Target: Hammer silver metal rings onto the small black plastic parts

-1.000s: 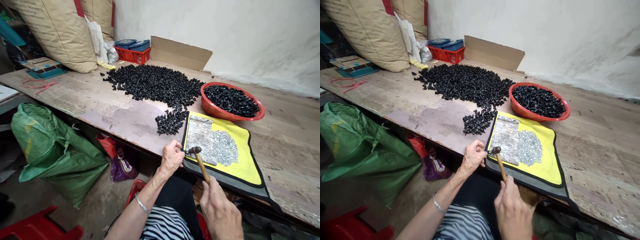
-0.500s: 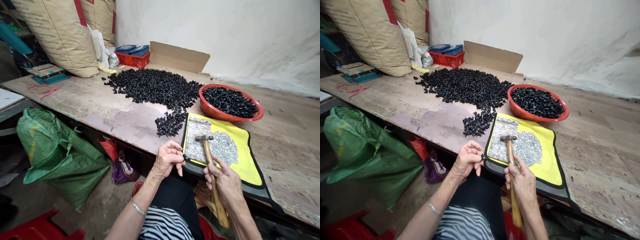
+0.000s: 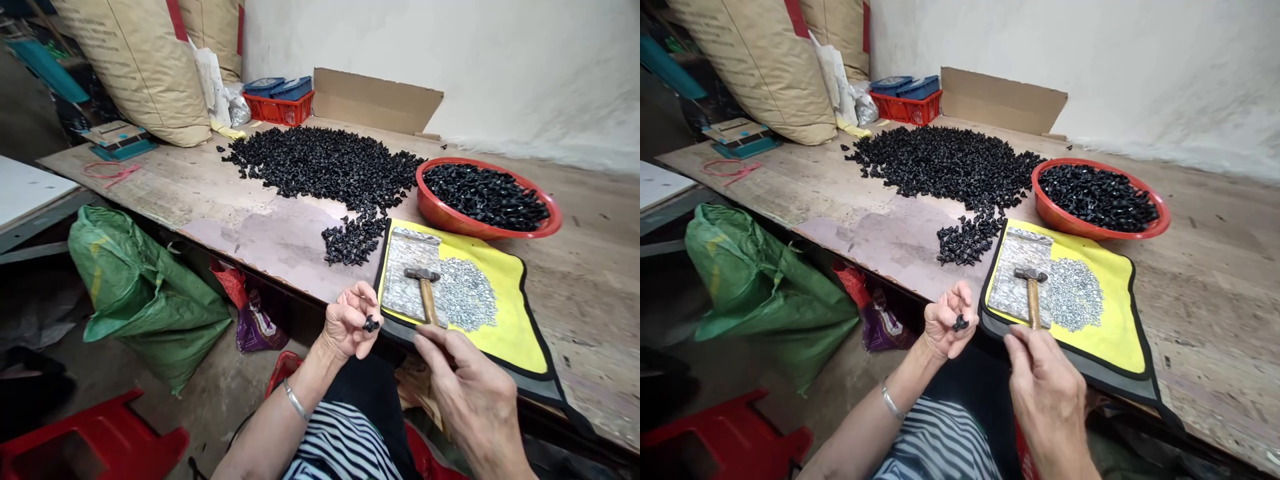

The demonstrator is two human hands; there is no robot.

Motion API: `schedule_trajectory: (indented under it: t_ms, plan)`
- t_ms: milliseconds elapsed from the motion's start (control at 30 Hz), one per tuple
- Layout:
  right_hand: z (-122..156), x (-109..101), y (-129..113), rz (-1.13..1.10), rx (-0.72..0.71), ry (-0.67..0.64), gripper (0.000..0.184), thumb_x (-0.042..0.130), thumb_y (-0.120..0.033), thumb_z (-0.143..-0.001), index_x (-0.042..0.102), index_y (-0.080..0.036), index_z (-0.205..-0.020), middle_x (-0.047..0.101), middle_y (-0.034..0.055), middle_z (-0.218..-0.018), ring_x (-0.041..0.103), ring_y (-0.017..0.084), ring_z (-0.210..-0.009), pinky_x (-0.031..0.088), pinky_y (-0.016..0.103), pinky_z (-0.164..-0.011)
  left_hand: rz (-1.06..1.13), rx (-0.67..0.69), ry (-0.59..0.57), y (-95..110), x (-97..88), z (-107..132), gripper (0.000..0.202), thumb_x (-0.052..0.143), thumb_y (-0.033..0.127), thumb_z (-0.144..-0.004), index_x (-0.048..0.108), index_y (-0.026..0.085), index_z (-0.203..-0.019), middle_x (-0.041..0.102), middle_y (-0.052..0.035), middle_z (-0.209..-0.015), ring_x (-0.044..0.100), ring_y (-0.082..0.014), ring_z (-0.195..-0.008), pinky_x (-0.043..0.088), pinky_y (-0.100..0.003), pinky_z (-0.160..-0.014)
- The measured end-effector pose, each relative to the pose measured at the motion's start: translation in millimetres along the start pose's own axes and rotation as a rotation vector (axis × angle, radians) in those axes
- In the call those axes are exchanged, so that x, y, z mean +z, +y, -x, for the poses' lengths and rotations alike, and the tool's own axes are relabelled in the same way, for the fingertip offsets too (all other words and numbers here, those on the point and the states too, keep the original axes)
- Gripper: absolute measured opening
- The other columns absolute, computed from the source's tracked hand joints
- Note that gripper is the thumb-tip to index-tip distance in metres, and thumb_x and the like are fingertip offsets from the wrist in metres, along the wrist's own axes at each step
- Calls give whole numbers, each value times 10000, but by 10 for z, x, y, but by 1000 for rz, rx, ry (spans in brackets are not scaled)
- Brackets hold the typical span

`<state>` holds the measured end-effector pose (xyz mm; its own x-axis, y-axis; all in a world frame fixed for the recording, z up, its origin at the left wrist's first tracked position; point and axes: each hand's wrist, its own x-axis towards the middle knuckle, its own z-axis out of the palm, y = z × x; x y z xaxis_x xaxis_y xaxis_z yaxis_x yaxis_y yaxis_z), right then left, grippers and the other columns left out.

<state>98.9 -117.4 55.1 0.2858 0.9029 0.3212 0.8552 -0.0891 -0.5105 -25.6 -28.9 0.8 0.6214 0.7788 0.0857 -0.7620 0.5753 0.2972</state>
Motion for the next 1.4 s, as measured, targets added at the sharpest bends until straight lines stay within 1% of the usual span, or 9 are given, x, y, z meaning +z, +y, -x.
schedule_trajectory:
  t_ms: [133,267,500,700,900,1033,1100,1233,1400]
  plan:
    - [91,54,-348,-280,-86,-80,123,553,-295,-819,637,-205,-823,667,11,-734,622,127,-635,497,216,-618,-27,-20,5,-30,-21,9,247,591,104,-488,546,147,-727,601,-7,-462,300,-45,-248,254,-136,-194]
    - [162,170,-494,-330,-84,-44,99,588,-265,-804,621,-176,-833,636,1,-677,576,94,-535,473,187,-516,-28,1,-30,-22,-73,26,252,561,74,-483,560,129,-729,626,-25,-491,349,-45,-262,219,-112,-231]
    - [199,216,-512,-274,-16,51,187,632,-342,-770,608,-156,-762,611,2,-613,544,83,-462,450,178,-455,-143,9,-7,23,-101,55,298,587,35,-471,604,111,-759,679,-43,-575,520,-102,-333,364,-148,-300]
    - [220,218,-465,-227,17,73,198,612,-355,-784,618,-160,-750,636,11,-617,562,94,-474,442,184,-468,-264,-9,-28,68,-128,62,333,658,61,-496,632,102,-825,692,-39,-613,526,-99,-324,387,-158,-299]
    - [199,199,-447,-264,30,64,182,593,-337,-792,612,-170,-722,626,10,-613,543,100,-486,423,202,-492,-333,-1,-19,122,-90,69,327,695,59,-487,652,108,-807,683,-24,-587,547,-121,-323,410,-164,-278]
    - [166,169,-430,-416,152,-28,234,555,-367,-800,593,-187,-655,571,-8,-554,496,104,-476,415,221,-507,-390,-44,39,134,-17,93,351,712,46,-467,679,106,-811,674,-18,-583,554,-130,-328,444,-191,-275]
    - [167,159,-409,-529,279,-91,257,551,-401,-794,591,-193,-649,533,-19,-534,467,102,-475,396,220,-484,-419,-74,65,119,7,99,315,699,39,-475,695,95,-785,658,-17,-557,541,-120,-317,445,-190,-275]
    - [171,156,-326,-764,550,-116,256,601,-436,-743,600,-188,-679,493,-35,-527,425,87,-474,356,207,-458,-463,-109,102,48,19,69,146,682,32,-487,687,77,-625,633,-23,-519,551,-127,-321,449,-186,-287]
    - [130,95,-178,-914,621,-177,288,638,-439,-707,594,-163,-639,506,-21,-510,415,77,-449,341,197,-435,-459,-142,93,-44,88,13,131,686,43,-497,680,84,-622,610,-13,-478,569,-150,-328,416,-167,-277]
